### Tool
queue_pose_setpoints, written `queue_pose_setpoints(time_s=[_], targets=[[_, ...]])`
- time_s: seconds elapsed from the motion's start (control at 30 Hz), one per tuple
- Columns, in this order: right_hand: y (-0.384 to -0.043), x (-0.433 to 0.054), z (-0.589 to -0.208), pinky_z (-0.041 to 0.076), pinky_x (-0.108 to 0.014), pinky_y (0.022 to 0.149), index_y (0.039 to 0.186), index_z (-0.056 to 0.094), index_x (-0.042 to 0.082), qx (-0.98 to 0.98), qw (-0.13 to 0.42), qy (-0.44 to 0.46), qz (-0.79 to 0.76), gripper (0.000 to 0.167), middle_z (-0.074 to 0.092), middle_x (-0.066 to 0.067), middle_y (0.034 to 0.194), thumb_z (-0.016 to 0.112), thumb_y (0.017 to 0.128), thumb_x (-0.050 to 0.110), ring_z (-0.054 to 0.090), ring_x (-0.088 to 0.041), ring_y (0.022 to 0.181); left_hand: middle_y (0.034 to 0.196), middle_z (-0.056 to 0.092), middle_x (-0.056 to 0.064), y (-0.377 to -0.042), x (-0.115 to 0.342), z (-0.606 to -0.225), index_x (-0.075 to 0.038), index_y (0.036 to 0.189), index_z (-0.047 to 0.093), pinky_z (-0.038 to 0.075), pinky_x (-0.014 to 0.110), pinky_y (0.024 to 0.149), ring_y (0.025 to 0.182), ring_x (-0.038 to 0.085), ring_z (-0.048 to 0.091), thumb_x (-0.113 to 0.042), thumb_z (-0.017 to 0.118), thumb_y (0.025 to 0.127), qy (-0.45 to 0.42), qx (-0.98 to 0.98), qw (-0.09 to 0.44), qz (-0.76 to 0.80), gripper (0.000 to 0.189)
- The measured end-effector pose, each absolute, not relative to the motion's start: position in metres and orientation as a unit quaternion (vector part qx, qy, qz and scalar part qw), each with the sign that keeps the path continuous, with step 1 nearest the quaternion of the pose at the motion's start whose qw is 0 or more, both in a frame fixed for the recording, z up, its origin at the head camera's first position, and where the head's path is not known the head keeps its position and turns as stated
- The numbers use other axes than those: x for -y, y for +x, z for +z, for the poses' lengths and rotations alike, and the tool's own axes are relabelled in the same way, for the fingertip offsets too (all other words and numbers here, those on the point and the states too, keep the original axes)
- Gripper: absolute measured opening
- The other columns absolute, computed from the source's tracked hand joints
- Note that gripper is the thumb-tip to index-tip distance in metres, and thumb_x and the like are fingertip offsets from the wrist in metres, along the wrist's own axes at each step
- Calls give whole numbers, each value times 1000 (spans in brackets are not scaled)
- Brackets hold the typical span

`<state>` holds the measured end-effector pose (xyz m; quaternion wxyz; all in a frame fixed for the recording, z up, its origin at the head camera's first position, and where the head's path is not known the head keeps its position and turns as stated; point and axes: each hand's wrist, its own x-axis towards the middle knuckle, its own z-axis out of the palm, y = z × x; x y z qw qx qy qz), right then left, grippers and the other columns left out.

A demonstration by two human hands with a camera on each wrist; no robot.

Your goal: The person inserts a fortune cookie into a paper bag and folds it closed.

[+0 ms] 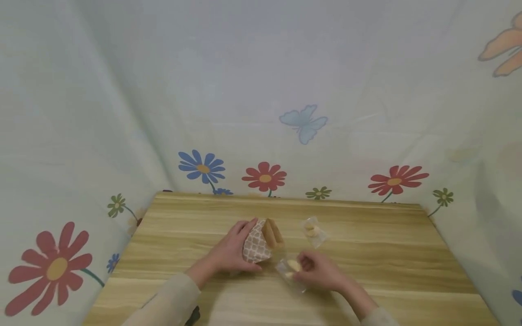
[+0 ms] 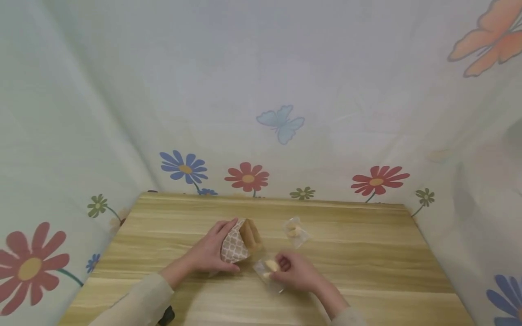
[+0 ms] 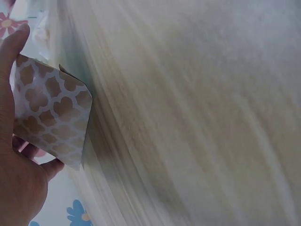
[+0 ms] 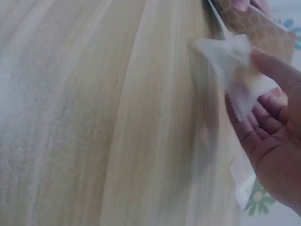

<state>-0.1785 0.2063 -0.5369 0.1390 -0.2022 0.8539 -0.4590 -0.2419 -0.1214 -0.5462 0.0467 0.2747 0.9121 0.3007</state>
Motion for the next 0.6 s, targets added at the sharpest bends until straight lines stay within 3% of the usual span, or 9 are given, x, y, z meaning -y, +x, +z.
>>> queue_pose_setpoints(time_s=[0.13,0.37,0.6], targets=[[-183,-219,-539,57,-24,82,115,65,-2,-830,117,-120,-532,33,70,-8,106,82,95,17,67,-15,96,162,37,11,-243,117,-548,-25,173,19,47,53,114,139,29,49,-64,98,63,287,-907,44,306,141],[-189,-234,-531,56,-23,79,117,64,-5,-799,65,2,-598,31,72,-8,101,80,96,10,68,-12,92,160,39,11,-244,114,-552,-22,172,22,47,53,114,138,29,50,-67,97,62,294,-903,38,310,141],[-201,-232,-510,58,-23,81,120,64,-5,-787,29,6,-616,35,71,-8,106,81,97,15,68,-11,94,160,39,11,-246,115,-553,-23,172,22,48,54,114,138,29,50,-68,97,62,291,-904,39,312,140]])
